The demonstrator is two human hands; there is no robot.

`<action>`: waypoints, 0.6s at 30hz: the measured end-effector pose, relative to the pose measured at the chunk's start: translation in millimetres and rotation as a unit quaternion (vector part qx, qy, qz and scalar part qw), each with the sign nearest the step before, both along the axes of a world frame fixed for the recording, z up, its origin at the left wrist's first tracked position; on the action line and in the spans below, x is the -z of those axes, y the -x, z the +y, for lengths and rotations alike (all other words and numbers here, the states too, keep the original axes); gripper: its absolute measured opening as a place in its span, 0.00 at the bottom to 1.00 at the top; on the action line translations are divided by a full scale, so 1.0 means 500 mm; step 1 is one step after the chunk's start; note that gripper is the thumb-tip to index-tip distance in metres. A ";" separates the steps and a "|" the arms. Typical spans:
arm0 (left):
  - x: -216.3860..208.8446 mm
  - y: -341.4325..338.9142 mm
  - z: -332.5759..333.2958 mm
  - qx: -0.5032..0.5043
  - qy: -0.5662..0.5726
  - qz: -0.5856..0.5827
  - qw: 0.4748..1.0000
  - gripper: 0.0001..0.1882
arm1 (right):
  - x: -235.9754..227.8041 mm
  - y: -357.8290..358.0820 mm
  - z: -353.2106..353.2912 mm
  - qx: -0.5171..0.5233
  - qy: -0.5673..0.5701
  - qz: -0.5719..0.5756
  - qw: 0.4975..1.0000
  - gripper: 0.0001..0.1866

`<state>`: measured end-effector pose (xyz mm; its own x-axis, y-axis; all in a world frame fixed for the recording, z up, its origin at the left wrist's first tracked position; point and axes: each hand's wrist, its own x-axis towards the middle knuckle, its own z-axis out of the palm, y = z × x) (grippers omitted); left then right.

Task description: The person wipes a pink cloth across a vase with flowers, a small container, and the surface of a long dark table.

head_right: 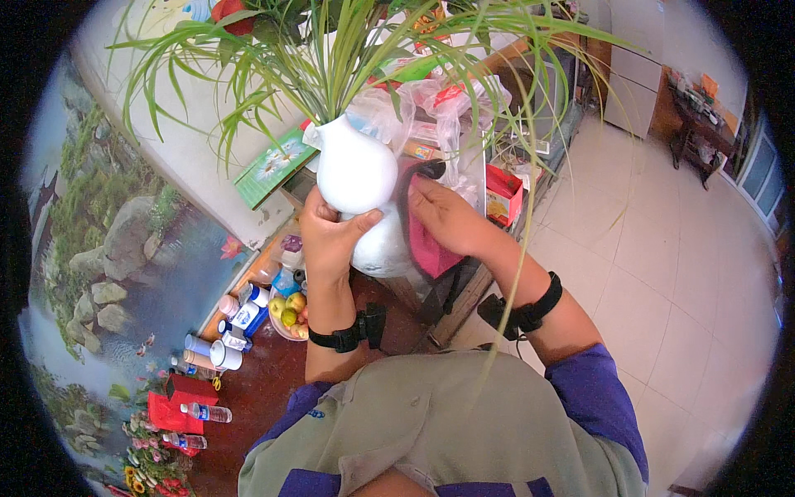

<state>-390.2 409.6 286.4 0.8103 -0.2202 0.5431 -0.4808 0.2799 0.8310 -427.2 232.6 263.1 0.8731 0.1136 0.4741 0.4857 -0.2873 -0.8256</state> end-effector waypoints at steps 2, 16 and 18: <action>0.002 -0.002 -0.003 0.003 -0.005 -0.003 1.000 0.36 | 0.006 -0.016 -0.003 -0.011 -0.049 -0.032 0.998 0.22; 0.001 -0.021 -0.030 0.040 -0.097 -0.108 0.989 0.41 | 0.102 -0.089 -0.033 -0.113 -0.467 0.157 0.863 0.27; 0.010 -0.031 -0.032 -0.076 -0.143 -0.112 0.981 0.44 | 0.083 -0.078 -0.047 -0.042 -0.420 0.153 0.894 0.25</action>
<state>-374.5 393.7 281.3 0.7125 -0.2757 0.6453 -0.6786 -0.0368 0.7336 -388.2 209.0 221.6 0.9816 -0.0985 0.1638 0.1911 0.5231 -0.8306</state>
